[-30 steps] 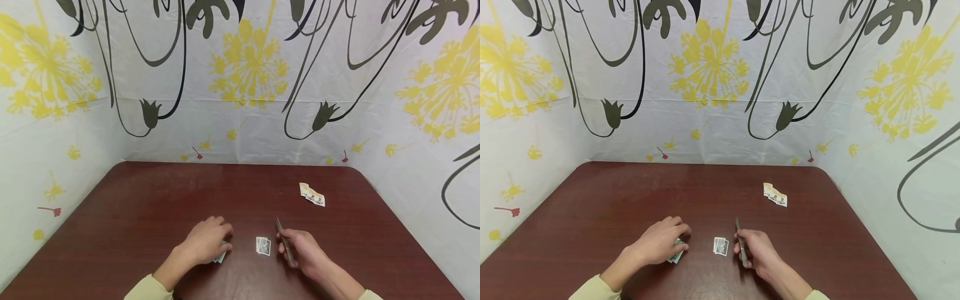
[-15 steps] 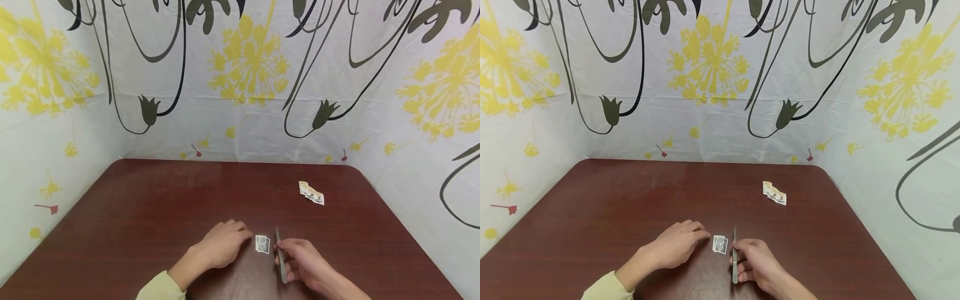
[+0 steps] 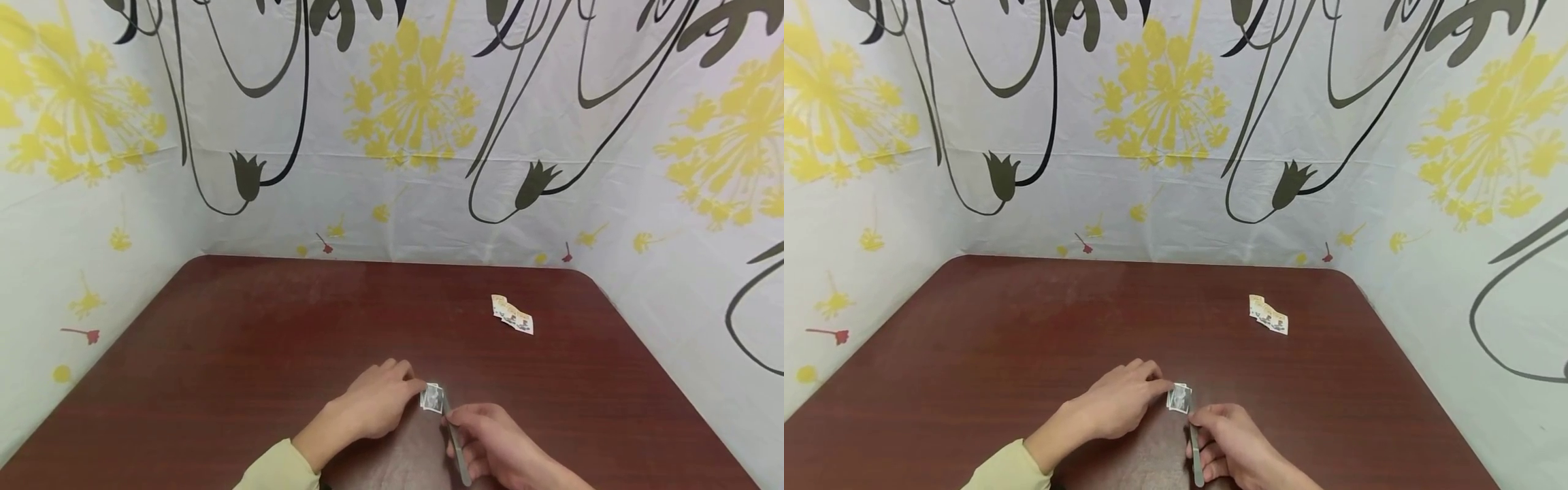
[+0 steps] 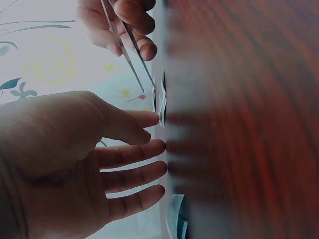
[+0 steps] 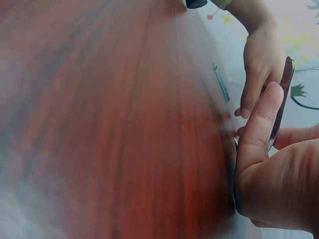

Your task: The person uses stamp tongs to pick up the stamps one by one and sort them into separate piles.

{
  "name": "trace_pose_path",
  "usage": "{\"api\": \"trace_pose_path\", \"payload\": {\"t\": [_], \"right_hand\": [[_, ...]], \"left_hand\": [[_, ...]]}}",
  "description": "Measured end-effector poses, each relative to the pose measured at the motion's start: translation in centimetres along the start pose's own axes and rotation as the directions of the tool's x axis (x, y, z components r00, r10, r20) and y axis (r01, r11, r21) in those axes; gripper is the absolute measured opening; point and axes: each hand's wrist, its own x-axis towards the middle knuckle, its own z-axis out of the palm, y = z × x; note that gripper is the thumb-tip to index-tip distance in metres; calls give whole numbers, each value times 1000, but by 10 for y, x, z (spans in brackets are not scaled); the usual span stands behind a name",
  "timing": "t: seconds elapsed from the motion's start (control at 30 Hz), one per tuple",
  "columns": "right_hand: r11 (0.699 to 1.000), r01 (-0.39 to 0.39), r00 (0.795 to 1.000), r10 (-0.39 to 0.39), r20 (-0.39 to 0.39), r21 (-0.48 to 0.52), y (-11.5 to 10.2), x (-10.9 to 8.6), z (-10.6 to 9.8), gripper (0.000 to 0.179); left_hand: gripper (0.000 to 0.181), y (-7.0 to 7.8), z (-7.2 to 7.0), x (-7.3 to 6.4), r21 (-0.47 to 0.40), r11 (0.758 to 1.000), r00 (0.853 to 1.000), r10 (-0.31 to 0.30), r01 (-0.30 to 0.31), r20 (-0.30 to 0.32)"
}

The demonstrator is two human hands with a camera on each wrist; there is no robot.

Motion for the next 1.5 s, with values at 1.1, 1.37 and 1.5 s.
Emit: {"api": "trace_pose_path", "payload": {"t": [1.1, 1.37, 1.5], "right_hand": [[1000, -4, 997, 6, 81, -19, 4, -8, 8, 21], [999, 16, 999, -14, 32, -51, 5, -6, 11, 19], [998, 18, 1000, -17, 15, -63, 4, -5, 12, 20]], "left_hand": [[36, -2, 1, 0, -31, 1000, 1000, 4, -4, -4], [36, -1, 2, -2, -34, 999, 1000, -3, 3, -3], [35, 0, 1, -2, -39, 999, 1000, -8, 8, -8]]}}
